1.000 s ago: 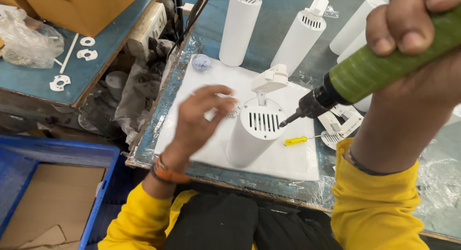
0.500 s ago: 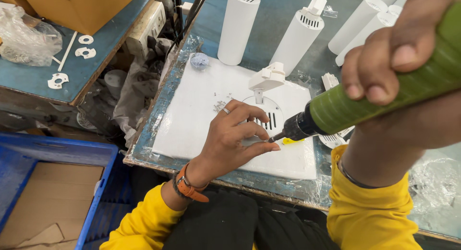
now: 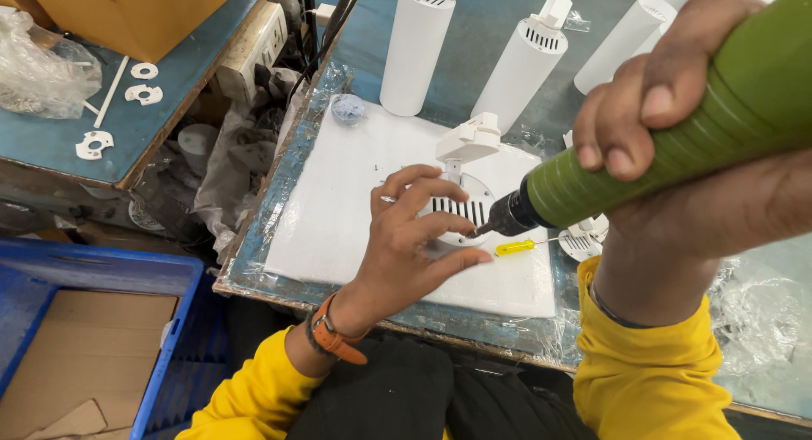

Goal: The person assembles white cylindrical light fixtures on a workbench. They use a green power drill to drive screws into the fixture base, then insert a white electrical socket module and secure it with a yellow-handled screwdriver. The person repeats this process for multiple units, handling screws, sockets, and the cylindrical housings.

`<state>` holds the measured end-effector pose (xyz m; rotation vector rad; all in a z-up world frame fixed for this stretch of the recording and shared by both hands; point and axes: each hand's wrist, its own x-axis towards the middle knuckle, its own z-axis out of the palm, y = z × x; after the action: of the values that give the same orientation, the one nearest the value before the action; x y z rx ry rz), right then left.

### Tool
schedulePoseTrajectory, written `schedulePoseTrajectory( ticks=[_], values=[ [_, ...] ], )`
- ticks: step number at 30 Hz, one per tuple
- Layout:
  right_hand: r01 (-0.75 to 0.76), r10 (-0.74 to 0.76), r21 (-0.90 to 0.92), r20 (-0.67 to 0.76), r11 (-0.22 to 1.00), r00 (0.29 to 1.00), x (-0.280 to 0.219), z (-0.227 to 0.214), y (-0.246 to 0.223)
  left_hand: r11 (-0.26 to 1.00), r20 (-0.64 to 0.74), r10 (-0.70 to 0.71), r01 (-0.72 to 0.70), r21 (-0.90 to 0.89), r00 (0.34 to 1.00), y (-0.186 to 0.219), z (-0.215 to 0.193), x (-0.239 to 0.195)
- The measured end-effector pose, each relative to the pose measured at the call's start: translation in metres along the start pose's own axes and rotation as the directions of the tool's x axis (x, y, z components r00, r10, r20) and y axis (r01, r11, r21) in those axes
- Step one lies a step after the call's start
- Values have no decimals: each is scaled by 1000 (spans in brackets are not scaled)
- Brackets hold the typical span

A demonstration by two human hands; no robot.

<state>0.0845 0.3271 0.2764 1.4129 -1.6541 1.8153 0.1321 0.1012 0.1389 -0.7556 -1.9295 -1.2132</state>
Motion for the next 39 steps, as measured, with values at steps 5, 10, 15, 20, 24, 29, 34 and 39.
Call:
schedulePoseTrajectory(
  ticks=[5,10,15,20,24,29,34,39],
  values=[
    [23,-21,242,-10,970,1000,0,0,15,989,80,-125,130,-63,989,-2,4,-7],
    [-53,62,232,-35,971,997,-1,1,19,959,127,-183,206,-196,975,-8,8,-12],
    [-84,72,322,50,943,996,6,5,19,952,138,-199,225,-207,970,-11,12,-13],
    [-133,130,117,35,984,991,6,9,13,937,170,-245,278,-213,955,-8,13,-12],
    [-154,149,146,44,977,988,3,12,15,939,154,-235,265,-218,960,-9,14,-13],
    [-183,173,194,66,964,983,-1,13,19,949,98,-196,214,-231,976,-11,16,-12],
    [-233,215,240,98,942,972,-2,12,19,947,95,-196,214,-240,976,-9,13,-10],
    [-200,196,244,41,949,980,-3,16,18,949,91,-197,213,-231,976,-10,14,-9]
  ],
)
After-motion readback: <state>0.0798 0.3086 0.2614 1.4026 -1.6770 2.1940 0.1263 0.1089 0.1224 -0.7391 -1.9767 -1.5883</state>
